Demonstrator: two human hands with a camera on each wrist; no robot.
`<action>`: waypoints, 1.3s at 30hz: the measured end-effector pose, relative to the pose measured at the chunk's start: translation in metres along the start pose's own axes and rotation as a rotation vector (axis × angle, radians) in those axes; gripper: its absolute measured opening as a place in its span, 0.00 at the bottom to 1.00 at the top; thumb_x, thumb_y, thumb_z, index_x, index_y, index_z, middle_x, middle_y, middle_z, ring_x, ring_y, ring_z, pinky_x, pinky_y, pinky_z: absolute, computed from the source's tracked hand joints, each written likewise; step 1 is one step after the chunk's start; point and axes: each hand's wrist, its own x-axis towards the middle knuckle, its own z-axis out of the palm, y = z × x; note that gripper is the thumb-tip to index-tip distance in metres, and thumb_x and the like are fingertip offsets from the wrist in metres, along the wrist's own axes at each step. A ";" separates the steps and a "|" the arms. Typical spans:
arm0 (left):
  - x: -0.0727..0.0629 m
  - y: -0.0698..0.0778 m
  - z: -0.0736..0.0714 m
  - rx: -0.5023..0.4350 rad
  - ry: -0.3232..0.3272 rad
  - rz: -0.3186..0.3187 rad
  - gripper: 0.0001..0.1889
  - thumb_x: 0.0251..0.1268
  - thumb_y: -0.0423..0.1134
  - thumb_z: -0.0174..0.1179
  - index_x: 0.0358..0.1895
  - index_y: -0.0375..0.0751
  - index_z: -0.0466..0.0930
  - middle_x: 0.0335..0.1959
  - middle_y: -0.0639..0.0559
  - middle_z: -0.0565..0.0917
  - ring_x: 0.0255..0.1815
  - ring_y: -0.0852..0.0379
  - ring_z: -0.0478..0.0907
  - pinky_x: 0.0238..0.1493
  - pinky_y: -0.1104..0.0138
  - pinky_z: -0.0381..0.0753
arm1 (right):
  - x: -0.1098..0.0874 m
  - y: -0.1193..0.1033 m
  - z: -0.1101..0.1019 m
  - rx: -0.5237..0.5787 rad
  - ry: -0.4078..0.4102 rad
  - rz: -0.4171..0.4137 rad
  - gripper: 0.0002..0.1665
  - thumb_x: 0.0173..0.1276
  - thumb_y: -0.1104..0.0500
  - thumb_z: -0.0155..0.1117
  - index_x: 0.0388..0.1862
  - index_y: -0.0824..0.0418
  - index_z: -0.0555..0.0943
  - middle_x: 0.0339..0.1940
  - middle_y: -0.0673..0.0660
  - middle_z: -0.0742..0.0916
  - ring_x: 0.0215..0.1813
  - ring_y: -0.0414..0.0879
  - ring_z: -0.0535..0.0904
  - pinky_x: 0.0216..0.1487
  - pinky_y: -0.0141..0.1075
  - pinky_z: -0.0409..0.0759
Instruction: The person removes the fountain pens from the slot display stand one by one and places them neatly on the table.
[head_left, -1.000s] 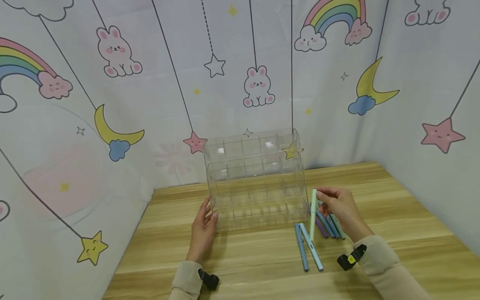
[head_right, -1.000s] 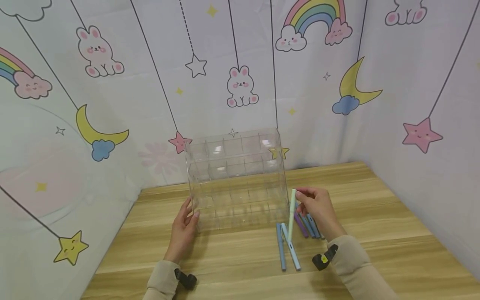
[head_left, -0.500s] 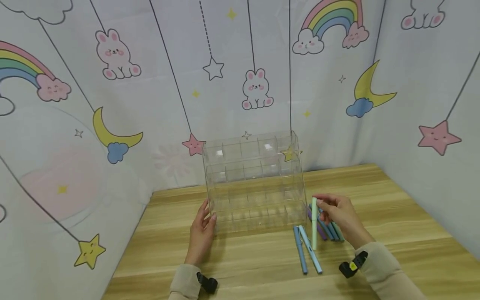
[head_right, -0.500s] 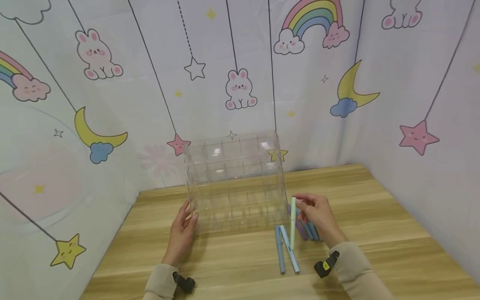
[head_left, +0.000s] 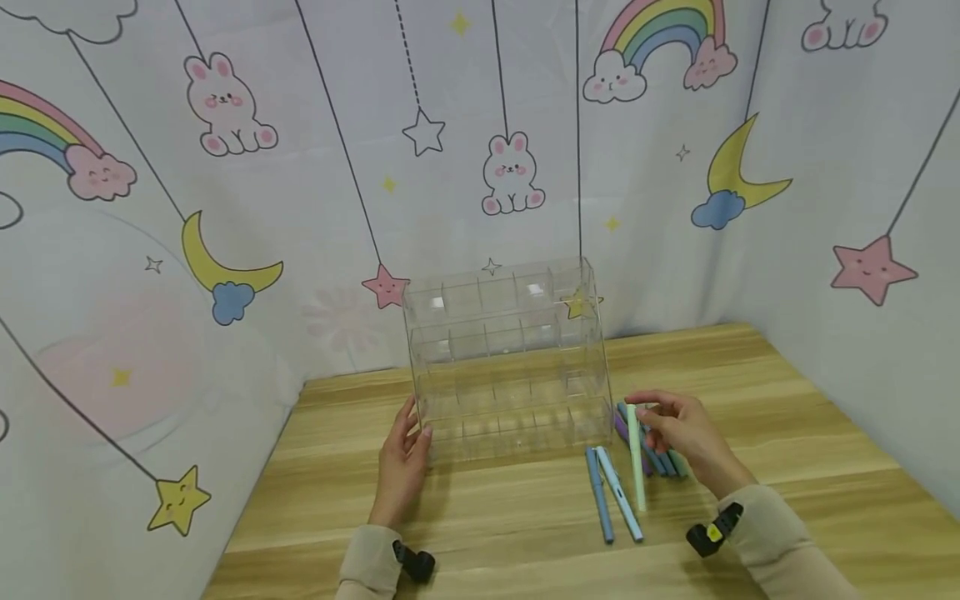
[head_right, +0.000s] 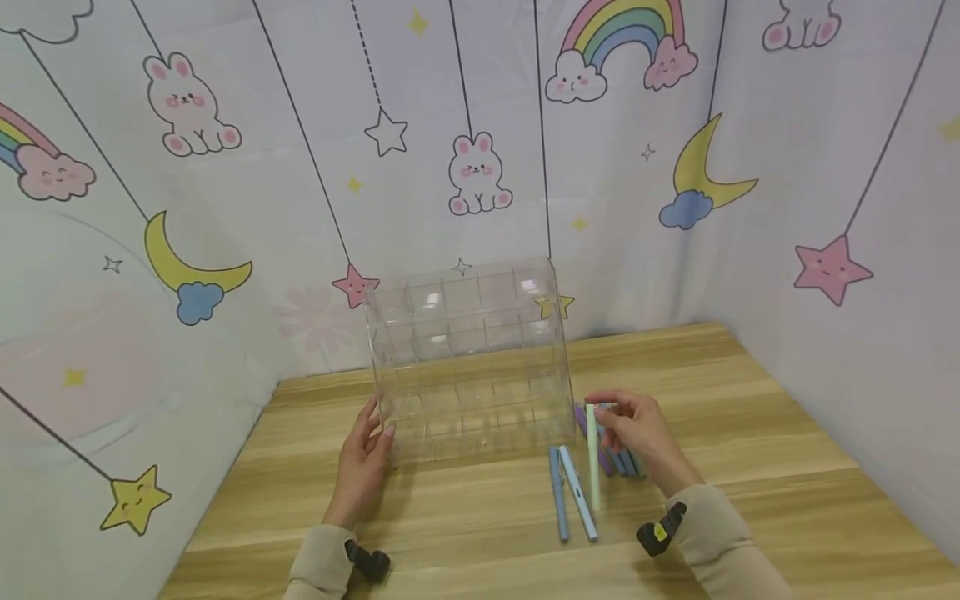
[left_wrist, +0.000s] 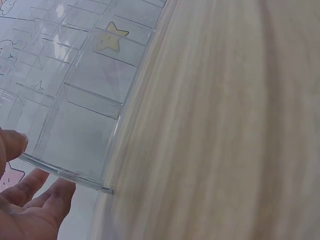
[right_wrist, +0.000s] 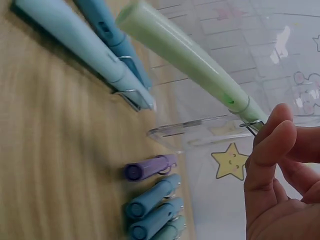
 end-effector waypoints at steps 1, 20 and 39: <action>0.000 0.000 0.000 0.000 -0.001 -0.002 0.34 0.86 0.38 0.55 0.88 0.57 0.56 0.79 0.30 0.72 0.73 0.31 0.79 0.71 0.41 0.83 | 0.000 0.002 0.000 -0.005 -0.007 0.003 0.25 0.83 0.61 0.60 0.74 0.68 0.77 0.30 0.53 0.85 0.26 0.44 0.82 0.28 0.37 0.85; 0.000 -0.001 -0.001 -0.012 -0.007 -0.015 0.34 0.86 0.38 0.55 0.88 0.59 0.56 0.79 0.31 0.73 0.74 0.32 0.79 0.70 0.40 0.83 | 0.003 0.027 0.012 -0.052 -0.125 0.061 0.22 0.83 0.62 0.60 0.70 0.70 0.80 0.20 0.50 0.83 0.20 0.39 0.77 0.21 0.30 0.77; 0.001 -0.001 0.000 -0.028 0.004 0.000 0.34 0.86 0.37 0.56 0.87 0.57 0.58 0.78 0.30 0.74 0.72 0.31 0.80 0.69 0.41 0.84 | 0.004 0.032 0.035 -0.208 0.019 -0.001 0.11 0.74 0.70 0.62 0.53 0.70 0.79 0.27 0.58 0.84 0.20 0.45 0.77 0.20 0.32 0.76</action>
